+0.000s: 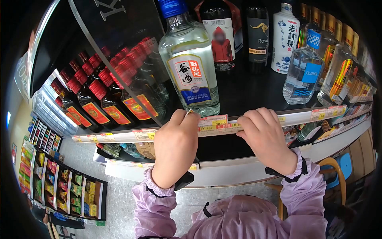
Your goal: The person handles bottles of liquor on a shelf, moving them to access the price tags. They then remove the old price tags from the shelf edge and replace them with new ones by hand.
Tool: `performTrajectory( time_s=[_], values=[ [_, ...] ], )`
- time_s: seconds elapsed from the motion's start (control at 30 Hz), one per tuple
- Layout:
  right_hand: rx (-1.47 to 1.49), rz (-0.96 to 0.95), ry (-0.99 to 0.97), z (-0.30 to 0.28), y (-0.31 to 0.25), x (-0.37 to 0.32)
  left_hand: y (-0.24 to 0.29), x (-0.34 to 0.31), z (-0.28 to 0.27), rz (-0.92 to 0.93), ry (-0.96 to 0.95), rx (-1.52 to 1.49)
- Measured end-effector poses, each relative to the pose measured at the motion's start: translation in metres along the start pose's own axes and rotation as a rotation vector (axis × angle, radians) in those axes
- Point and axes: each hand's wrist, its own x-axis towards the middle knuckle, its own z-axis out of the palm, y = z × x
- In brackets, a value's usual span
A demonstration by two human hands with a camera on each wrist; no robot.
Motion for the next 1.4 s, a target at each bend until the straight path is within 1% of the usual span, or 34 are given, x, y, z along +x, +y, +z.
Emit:
performTrajectory(
  time_s=[0.13,0.67,0.73,0.9,0.97,1.03,1.1,1.23,1.4],
  values=[
    [-0.005,-0.003,0.016,0.001,0.000,0.000,-0.001,-0.001,0.000,0.007,0.039,-0.012],
    [0.014,0.012,-0.009,-0.004,0.000,-0.002,-0.001,-0.002,0.004,-0.002,0.046,-0.043],
    [0.125,0.046,-0.028,-0.006,0.002,0.000,-0.002,-0.002,0.005,0.003,0.052,-0.047],
    [0.168,0.077,-0.001,-0.008,0.006,0.017,0.000,-0.002,0.005,0.001,0.056,-0.041],
    [0.246,0.045,0.032,-0.002,0.007,0.025,0.001,-0.001,0.006,0.006,0.061,-0.039],
    [0.272,0.044,0.032,0.005,0.007,0.031,0.001,-0.001,0.005,-0.015,0.042,-0.032],
    [0.373,0.056,0.009,0.010,0.006,0.036,0.000,-0.001,0.005,-0.012,0.048,-0.041],
    [0.418,0.054,0.030,0.017,0.007,0.040,-0.002,-0.002,0.007,-0.017,0.042,-0.042],
    [0.404,0.068,-0.016,0.014,0.007,0.039,-0.003,-0.001,0.007,-0.016,0.035,-0.042]
  ],
)
